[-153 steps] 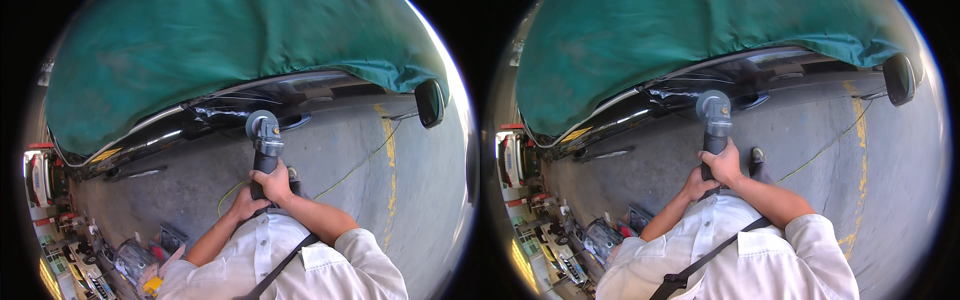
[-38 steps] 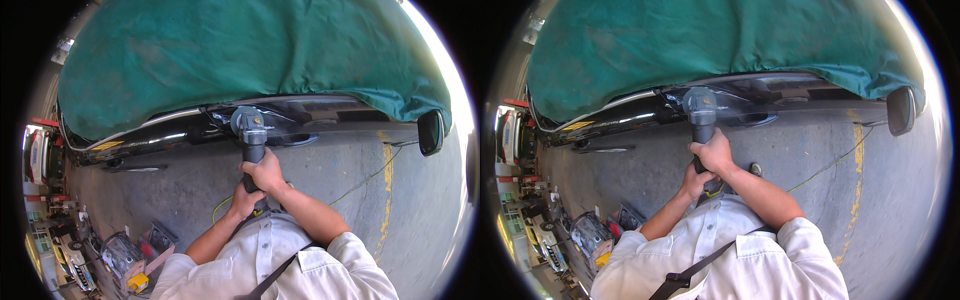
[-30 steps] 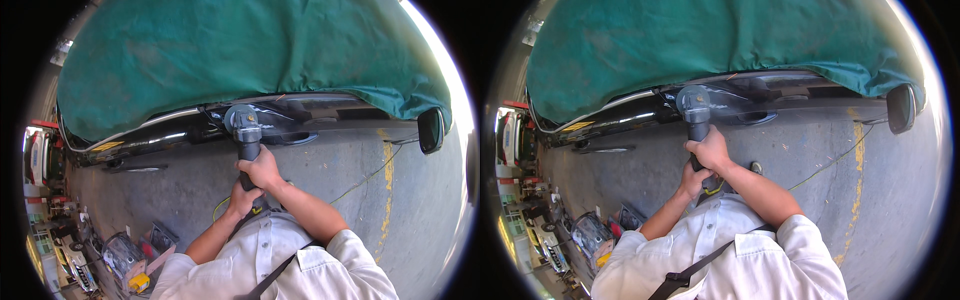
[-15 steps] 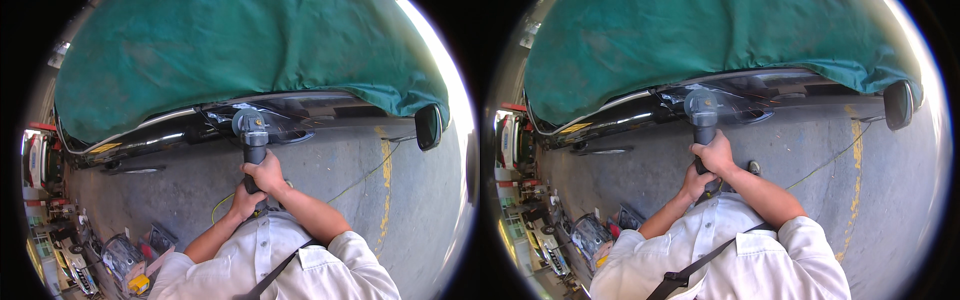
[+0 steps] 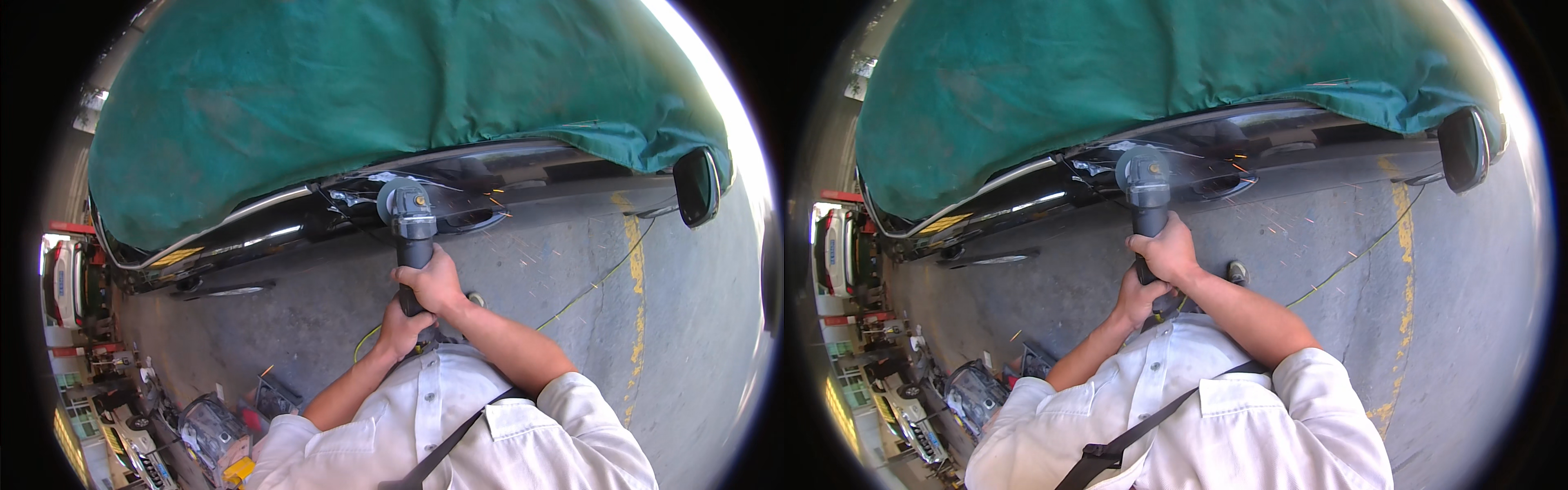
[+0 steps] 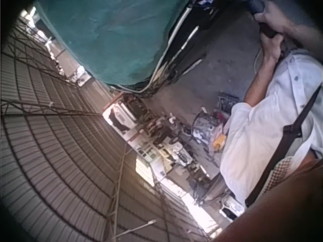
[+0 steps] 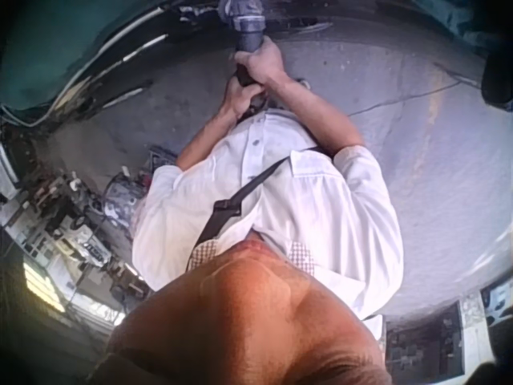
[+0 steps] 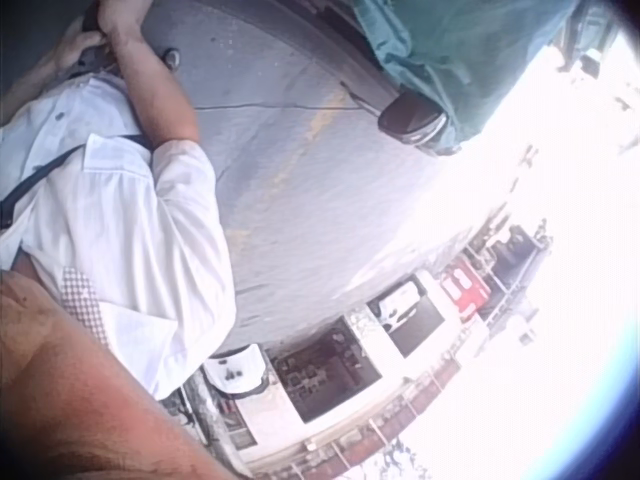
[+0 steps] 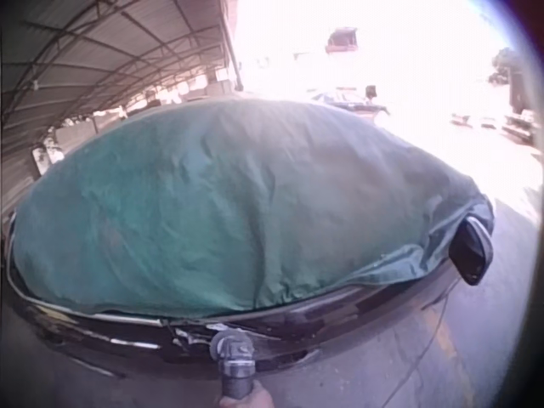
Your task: The person retrieves a yellow power cord, plugs it into a socket, and picks up an angle grinder. They then use the angle grinder to grind a section of the front bumper of a black car, removing paint and creating a white patch. Finally, they unplug the cord and pick up a pneumatic hose.
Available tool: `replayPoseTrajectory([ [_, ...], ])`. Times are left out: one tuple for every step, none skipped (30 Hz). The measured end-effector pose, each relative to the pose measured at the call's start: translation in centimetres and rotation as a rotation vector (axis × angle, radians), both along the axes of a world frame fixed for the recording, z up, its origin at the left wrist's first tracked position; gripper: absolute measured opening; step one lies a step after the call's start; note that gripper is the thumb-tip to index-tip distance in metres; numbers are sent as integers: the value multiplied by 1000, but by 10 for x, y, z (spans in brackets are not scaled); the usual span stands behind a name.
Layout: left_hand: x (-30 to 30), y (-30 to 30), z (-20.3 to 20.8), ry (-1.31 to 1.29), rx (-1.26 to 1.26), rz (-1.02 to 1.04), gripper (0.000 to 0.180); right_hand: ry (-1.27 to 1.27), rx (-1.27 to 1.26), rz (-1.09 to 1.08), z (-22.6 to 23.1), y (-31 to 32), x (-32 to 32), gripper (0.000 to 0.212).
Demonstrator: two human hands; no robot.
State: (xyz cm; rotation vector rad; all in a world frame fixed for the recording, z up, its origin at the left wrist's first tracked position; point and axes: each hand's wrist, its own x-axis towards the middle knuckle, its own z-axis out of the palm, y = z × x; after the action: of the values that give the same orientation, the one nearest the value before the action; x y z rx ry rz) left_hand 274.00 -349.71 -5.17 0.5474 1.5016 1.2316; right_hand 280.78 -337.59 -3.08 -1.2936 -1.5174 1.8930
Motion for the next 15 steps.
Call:
replayPoseTrajectory([
  [1, -1, 0, 6, -8, 4, 37, -4, -6, 8, 0, 0, 1, 57],
  [0, 0, 0, 7, -27, -11, 37, -8, 4, 11, 0, 0, 1, 57],
  [0, 1, 0, 16, -11, -13, 37, -13, 6, 15, 0, 1, 2, 57],
  [0, 1, 0, 16, -15, -27, 37, -13, 1, 21, 0, 1, 3, 57],
  [0, 1, 0, 14, -21, -37, 37, -18, -1, -6, 0, 0, 5, 57],
  [1, 1, -1, 7, -22, -40, 37, -17, -7, -30, 0, 1, 6, 57],
  [1, 3, -1, -1, -22, -44, 37, -22, -17, -57, 0, 0, 8, 57],
  [3, 4, -2, -7, -27, -39, 37, -8, -16, -39, 0, 0, 9, 56],
  [5, 4, -2, -10, -20, -26, 37, -2, -19, -24, 0, 0, 10, 56],
  [5, 4, -3, -10, -18, -6, 36, 7, -20, -13, -1, 0, 11, 56],
  [6, 4, -3, -20, -43, -4, 36, 6, -20, -31, -2, 0, 12, 56],
  [7, 5, -3, -5, -25, -14, 36, 6, -24, -46, -3, 0, 13, 55],
  [7, 5, -3, 0, -36, -39, 37, 6, -30, -58, -5, -1, 14, 55],
  [7, 4, -3, 13, -66, -48, 37, 7, -32, -71, -6, -2, 14, 55],
  [7, 4, -4, 7, -48, -55, 37, 8, -31, -82, -8, -2, 15, 55],
])
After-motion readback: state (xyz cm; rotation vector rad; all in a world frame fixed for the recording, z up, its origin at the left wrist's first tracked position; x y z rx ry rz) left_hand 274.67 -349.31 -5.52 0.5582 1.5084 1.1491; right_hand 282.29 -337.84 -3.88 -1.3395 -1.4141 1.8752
